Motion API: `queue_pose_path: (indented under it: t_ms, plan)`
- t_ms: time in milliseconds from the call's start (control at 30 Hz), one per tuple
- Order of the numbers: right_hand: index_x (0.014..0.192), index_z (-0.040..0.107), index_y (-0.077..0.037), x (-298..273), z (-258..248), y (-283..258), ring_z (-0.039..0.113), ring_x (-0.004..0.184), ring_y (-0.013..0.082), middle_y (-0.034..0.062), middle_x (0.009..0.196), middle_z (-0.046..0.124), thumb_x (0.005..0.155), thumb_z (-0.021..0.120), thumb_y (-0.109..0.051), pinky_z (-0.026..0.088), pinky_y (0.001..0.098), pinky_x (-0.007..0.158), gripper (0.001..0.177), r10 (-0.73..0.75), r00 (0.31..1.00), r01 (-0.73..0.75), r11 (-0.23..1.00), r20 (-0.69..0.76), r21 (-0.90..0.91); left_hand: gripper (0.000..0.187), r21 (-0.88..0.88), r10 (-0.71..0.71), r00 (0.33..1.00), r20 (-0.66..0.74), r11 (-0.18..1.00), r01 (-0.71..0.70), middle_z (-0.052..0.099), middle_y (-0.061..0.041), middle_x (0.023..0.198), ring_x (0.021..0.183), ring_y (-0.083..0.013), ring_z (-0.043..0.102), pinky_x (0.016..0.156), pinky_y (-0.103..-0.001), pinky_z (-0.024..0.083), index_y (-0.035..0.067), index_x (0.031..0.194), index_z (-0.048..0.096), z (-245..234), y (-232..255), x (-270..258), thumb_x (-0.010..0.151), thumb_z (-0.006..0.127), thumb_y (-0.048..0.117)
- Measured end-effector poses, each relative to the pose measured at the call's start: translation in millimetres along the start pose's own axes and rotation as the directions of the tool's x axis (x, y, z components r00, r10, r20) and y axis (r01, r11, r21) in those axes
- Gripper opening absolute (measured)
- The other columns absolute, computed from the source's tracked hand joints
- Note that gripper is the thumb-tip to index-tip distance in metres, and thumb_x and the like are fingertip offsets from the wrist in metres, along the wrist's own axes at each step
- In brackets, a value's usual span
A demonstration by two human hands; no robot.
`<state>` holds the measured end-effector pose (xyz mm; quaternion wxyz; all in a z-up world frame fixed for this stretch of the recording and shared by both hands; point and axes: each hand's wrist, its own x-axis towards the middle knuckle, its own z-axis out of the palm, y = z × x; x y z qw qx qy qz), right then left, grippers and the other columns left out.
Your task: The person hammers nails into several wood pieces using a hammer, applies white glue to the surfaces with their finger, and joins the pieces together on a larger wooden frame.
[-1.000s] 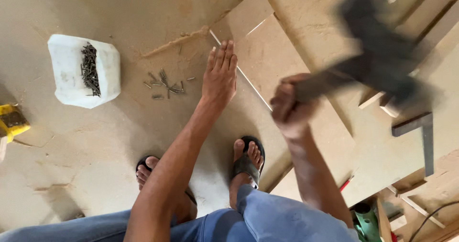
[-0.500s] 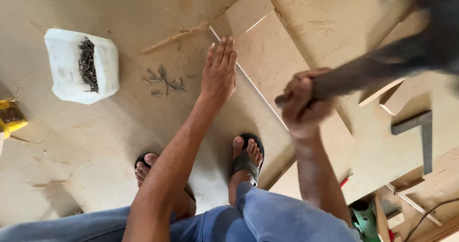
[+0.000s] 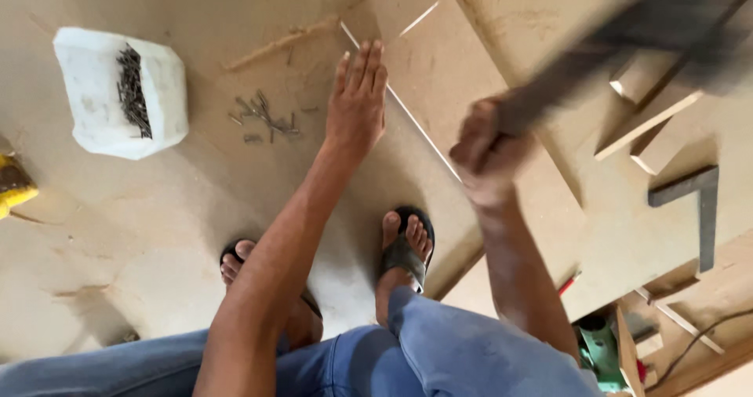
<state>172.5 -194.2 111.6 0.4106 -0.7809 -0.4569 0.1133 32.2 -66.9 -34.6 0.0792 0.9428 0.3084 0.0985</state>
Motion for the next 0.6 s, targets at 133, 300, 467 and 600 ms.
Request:
queue_pose_path:
  t_ms: [133,300,467,600]
  plan:
    - [0.116,0.051,0.0,7,30,40,0.065,0.06,0.0419,0.0222,0.068,0.064,0.108,0.061,-0.027,0.049,0.0498,0.054,0.03,0.202,0.949,-0.09,0.909,0.242,-0.406,0.051,0.016,0.01,1.0,0.014,1.0,-0.01,0.027,-0.013,0.172,0.16,-0.0261,0.019,0.132,-0.048,0.012,-0.001,0.148,0.052,-13,1,0,0.101,0.062,0.015]
    - [0.111,0.054,0.001,-5,18,49,0.068,0.059,0.035,0.0205,0.071,0.066,0.106,0.062,-0.024,0.051,0.0439,0.049,0.027,0.238,0.96,-0.207,0.957,0.147,-0.203,0.063,-0.052,-0.005,0.997,0.08,0.999,0.01,0.027,-0.013,0.166,0.154,-0.0269,0.021,0.125,-0.049,0.014,-0.003,0.149,0.048,-15,5,-3,0.09,0.062,0.013]
    - [0.104,0.06,-0.003,-60,-28,47,0.052,0.042,0.0107,0.0028,0.065,0.056,0.105,0.058,-0.027,0.044,0.0294,0.04,0.023,0.607,0.652,-0.759,0.52,0.455,0.393,0.051,-0.03,-0.004,1.0,-0.004,1.0,0.004,0.026,-0.009,0.172,0.16,-0.0223,0.02,0.131,-0.047,0.014,0.001,0.148,0.051,-10,-4,2,0.099,0.062,0.01]
    - [0.113,0.065,-0.003,-83,-44,63,0.057,0.051,0.0175,0.0056,0.07,0.061,0.104,0.061,-0.029,0.048,0.0314,0.049,0.028,0.646,0.709,-0.699,0.697,0.283,0.158,0.047,-0.077,-0.033,0.999,0.015,0.996,0.034,0.029,-0.008,0.17,0.158,-0.0208,0.022,0.13,-0.047,0.016,0.002,0.143,0.054,-15,0,3,0.097,0.06,0.01]
